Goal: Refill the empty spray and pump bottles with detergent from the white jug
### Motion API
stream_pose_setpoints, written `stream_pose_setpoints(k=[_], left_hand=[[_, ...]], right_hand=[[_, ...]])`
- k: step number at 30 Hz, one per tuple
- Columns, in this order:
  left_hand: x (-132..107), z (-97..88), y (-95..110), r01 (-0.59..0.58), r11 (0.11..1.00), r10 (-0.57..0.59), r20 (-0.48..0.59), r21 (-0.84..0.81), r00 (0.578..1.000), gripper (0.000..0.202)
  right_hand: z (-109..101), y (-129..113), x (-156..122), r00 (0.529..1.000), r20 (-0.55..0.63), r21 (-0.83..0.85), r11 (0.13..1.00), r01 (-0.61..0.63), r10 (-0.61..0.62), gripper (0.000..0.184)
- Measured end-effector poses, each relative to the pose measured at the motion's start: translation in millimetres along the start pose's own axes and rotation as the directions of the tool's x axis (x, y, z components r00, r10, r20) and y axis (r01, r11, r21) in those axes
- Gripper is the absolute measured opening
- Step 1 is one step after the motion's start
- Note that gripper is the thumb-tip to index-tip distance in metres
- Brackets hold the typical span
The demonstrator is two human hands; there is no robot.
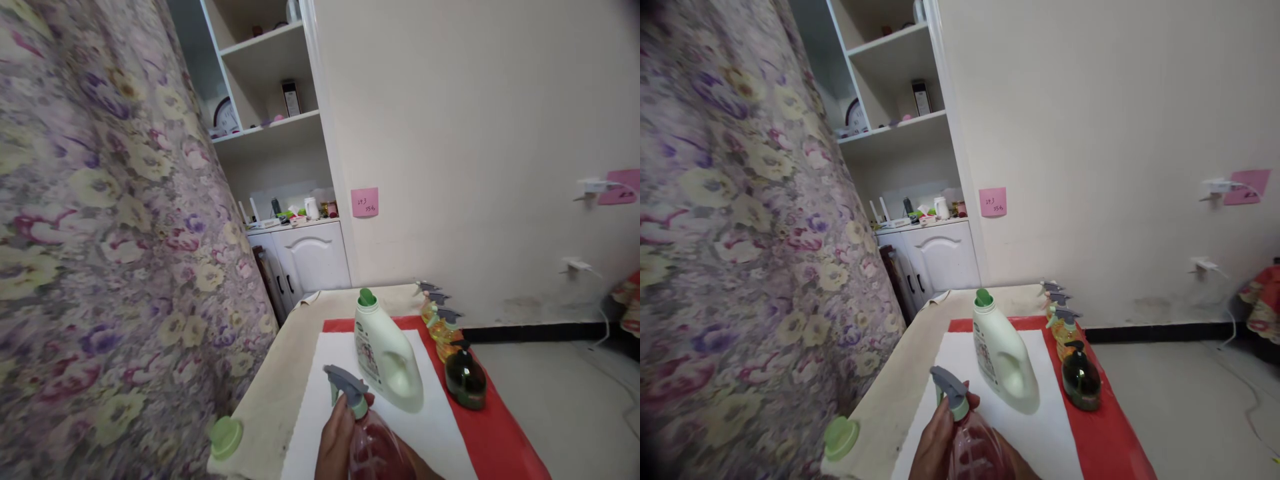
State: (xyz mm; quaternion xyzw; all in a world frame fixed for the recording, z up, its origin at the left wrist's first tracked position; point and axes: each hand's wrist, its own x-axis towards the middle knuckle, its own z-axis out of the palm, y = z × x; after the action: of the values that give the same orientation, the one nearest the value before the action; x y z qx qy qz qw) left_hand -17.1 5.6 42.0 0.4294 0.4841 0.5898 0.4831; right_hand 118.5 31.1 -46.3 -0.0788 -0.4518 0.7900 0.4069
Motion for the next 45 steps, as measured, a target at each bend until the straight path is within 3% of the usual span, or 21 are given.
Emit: stream_pose_setpoints(k=[5,9,13,16,19,22,24,30,32,36,41,45], left_hand=[[-0.4,-0.8,7.0,-0.014,0.999,0.018,0.101,-0.04,0.995,0.048],[2.1,1.9,4.0,-0.037,0.993,0.044,0.057,-0.115,0.997,0.043],[2.0,7.9,0.2,-0.077,0.993,0.074,-0.037,-0.085,0.997,0.042],[-2.2,11.8,1.9,-0.109,0.994,0.11,-0.078,0.016,0.991,0.041],[-8.2,10.5,5.9,-0.139,0.983,0.14,-0.004,0.122,0.99,0.041],[-11.8,4.7,8.6,-0.138,0.981,0.126,0.092,0.138,0.988,0.044],[-12.0,0.8,8.6,-0.101,0.991,0.092,0.1,0.089,0.991,0.045],[-8.3,0.1,5.4,-0.055,0.996,0.06,0.067,-0.072,0.996,0.038],[-8.1,2.3,3.9,-0.057,0.995,0.061,0.045,-0.084,0.997,0.04],[-8.0,5.4,0.4,-0.081,0.993,0.079,-0.028,-0.083,0.997,0.042],[-7.0,5.9,4.1,-0.046,0.997,0.049,-0.05,0.058,0.998,0.046],[-10.2,5.3,7.4,-0.092,0.976,0.1,-0.03,0.197,0.995,0.047]], right_hand=[[-2.2,3.5,8.2,1.0,-0.001,-0.026,0.999,0.027,-0.027,0.031],[-3.8,5.0,16.8,0.999,0.011,-0.039,0.999,0.035,-0.034,0.03],[-2.5,6.2,18.1,0.999,0.017,-0.036,0.999,0.038,-0.037,0.031],[-1.6,5.2,14.4,0.999,0.023,-0.037,0.998,0.047,-0.046,0.05],[-2.2,3.0,8.4,0.998,0.062,-0.049,0.998,0.037,-0.034,0.072],[-3.1,1.1,0.9,0.997,0.081,-0.058,0.998,0.019,-0.014,0.045],[-2.7,0.5,-3.5,0.996,0.083,-0.064,0.998,0.019,-0.014,0.032],[4.0,1.3,1.0,0.994,0.103,-0.075,0.996,0.043,-0.035,0.032],[7.2,1.3,6.2,0.993,0.11,-0.074,0.996,0.051,-0.043,0.044],[13.8,-2.5,11.1,0.993,0.107,-0.075,0.995,0.061,-0.053,0.088],[17.5,-7.7,7.0,0.994,0.056,-0.062,0.994,0.093,-0.09,0.083],[11.6,0.0,3.7,0.998,0.029,-0.042,0.997,0.057,-0.056,0.092]])
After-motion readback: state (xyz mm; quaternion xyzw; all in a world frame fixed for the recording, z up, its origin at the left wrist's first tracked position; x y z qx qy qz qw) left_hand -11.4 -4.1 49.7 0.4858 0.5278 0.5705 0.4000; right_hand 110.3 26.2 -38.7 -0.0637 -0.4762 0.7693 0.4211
